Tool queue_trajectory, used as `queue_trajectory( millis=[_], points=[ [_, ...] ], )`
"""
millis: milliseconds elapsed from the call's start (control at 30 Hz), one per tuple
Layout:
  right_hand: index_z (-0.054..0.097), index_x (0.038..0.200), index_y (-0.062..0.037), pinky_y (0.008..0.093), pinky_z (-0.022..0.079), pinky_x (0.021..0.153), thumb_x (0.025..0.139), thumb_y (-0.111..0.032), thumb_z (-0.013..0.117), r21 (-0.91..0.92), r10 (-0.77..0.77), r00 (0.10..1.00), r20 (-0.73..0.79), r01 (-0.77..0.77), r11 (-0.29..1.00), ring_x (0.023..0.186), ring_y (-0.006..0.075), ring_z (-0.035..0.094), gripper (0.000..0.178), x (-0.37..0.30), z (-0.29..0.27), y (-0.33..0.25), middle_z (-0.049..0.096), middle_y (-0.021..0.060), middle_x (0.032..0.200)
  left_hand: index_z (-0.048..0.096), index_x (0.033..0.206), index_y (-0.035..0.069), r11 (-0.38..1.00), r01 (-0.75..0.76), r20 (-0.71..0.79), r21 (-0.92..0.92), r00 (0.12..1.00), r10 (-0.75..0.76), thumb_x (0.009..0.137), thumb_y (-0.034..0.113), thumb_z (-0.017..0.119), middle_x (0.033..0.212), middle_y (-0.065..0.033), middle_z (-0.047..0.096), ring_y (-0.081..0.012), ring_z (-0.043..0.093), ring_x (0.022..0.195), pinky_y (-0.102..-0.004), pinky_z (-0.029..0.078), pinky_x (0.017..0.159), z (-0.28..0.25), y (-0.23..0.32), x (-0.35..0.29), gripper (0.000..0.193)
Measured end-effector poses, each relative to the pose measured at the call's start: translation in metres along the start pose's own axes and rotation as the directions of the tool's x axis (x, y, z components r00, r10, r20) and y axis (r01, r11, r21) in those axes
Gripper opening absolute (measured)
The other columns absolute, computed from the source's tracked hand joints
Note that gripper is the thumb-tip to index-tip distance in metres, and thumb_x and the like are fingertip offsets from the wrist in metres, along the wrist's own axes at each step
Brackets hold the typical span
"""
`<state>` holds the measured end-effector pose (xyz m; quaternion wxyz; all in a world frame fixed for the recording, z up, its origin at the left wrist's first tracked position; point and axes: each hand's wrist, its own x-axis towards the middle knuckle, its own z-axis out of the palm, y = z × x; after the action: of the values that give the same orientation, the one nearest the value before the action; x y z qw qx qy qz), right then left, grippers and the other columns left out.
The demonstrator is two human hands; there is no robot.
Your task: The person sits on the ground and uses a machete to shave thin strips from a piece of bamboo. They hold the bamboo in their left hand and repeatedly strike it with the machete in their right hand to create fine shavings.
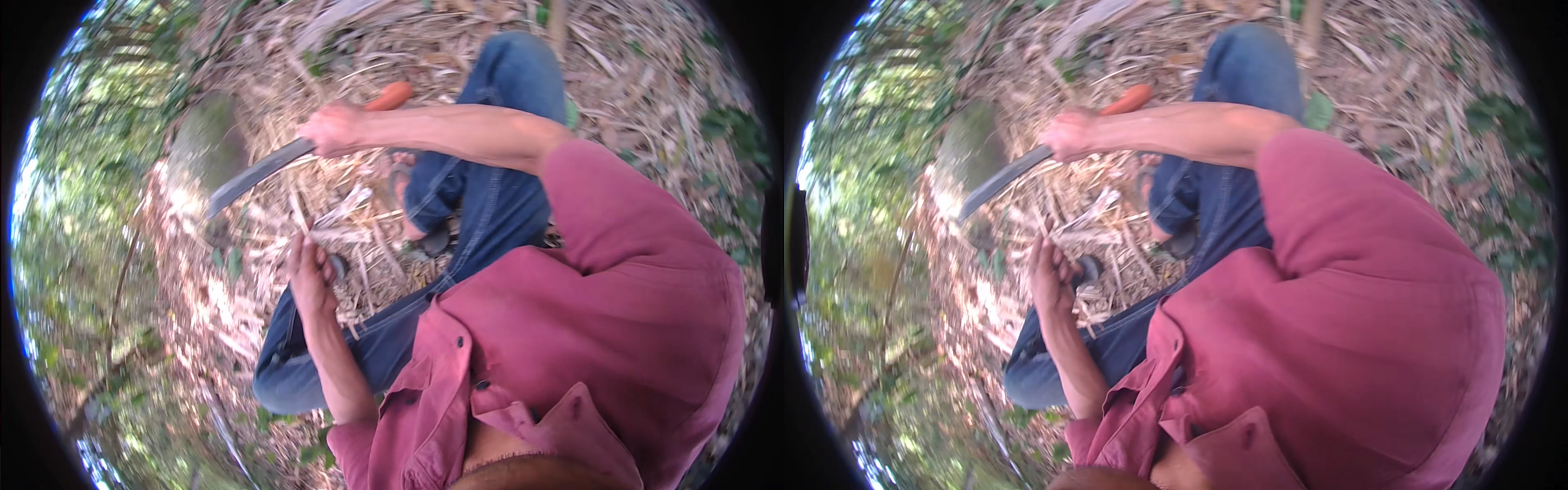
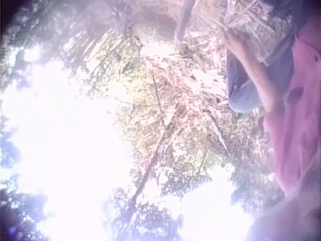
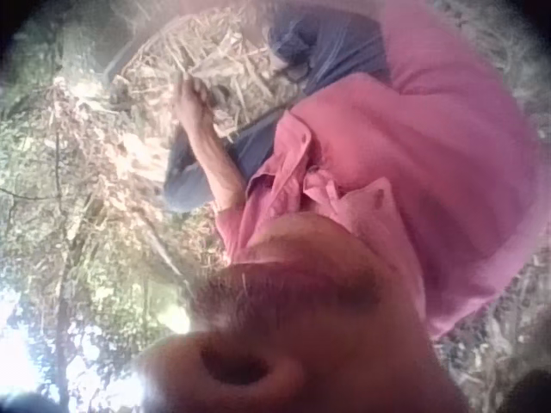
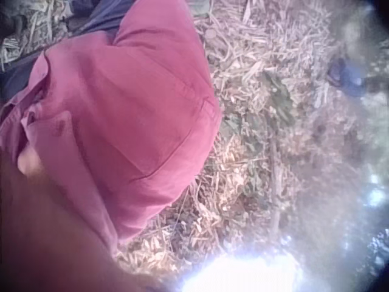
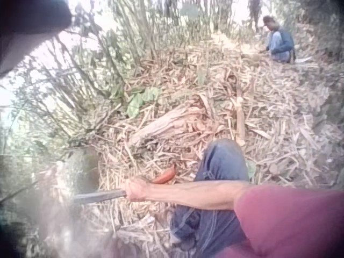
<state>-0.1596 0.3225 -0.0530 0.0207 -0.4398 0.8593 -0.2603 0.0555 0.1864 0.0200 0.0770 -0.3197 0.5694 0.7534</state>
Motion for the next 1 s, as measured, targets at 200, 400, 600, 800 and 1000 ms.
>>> queue_trajectory(
  millis=[200,400,600,800,1000],
  points=[
    [0.060,0.073,-0.0036,0.0441,0.051,0.059,0.073,-0.023,0.053,0.037,-0.103,0.994,-0.034,0.104,0.994,0.062,0.0312,0.065,0.021,-0.006,0.008,-0.034,0.063,0.0166,0.065,0.046,0.128,0.003,1.000,0.011,-0.027,-0.021,1.000,-0.011,0.096,0.013,0.044,0.060,0.0056,0.034,-0.0029,0.029,0.042,-0.0172,0.024,0.038,-0.008,-0.001,0.000,0.034],
    [0.057,0.074,-0.0039,0.0419,0.050,0.054,0.076,-0.019,0.049,-0.003,-0.079,0.996,-0.029,0.079,0.997,0.056,0.0275,0.063,0.017,0.005,-0.004,-0.023,0.062,0.0151,0.062,0.046,0.129,0.003,0.999,-0.035,-0.026,-0.035,0.999,0.034,0.096,0.015,0.044,0.058,0.0074,0.029,-0.0015,0.027,0.043,-0.0167,0.022,0.036,0.000,0.010,-0.006,0.035],
    [0.054,0.073,-0.0085,0.0378,0.046,0.045,0.076,-0.019,0.053,-0.031,0.033,0.999,0.005,-0.033,0.999,0.047,0.0204,0.056,0.012,0.011,-0.005,0.008,0.056,0.0076,0.057,0.044,0.130,0.001,0.998,0.005,0.030,-0.067,1.000,-0.003,0.097,0.014,0.042,0.058,0.0079,0.028,-0.0013,0.026,0.041,-0.0169,0.022,0.035,0.007,0.008,-0.011,0.036],
    [0.056,0.071,-0.0044,0.0386,0.046,0.042,0.074,-0.018,0.052,0.017,0.146,0.989,0.036,-0.147,0.989,0.044,0.0204,0.054,0.014,0.010,-0.022,0.027,0.054,0.0092,0.051,0.044,0.130,0.002,1.000,-0.018,0.021,-0.023,1.000,0.018,0.097,0.015,0.043,0.058,0.0069,0.030,-0.0018,0.027,0.041,-0.0171,0.022,0.035,0.007,0.007,-0.011,0.036],
    [0.057,0.073,-0.0052,0.0444,0.051,0.059,0.076,-0.024,0.053,0.001,-0.047,0.999,-0.028,0.047,0.999,0.061,0.0330,0.064,0.019,-0.002,-0.014,-0.021,0.061,0.0184,0.062,0.044,0.130,0.003,0.999,-0.010,0.019,-0.048,1.000,0.011,0.096,0.014,0.044,0.060,0.0064,0.032,-0.0019,0.028,0.042,-0.0169,0.023,0.037,0.002,0.007,-0.011,0.036]
  ],
)
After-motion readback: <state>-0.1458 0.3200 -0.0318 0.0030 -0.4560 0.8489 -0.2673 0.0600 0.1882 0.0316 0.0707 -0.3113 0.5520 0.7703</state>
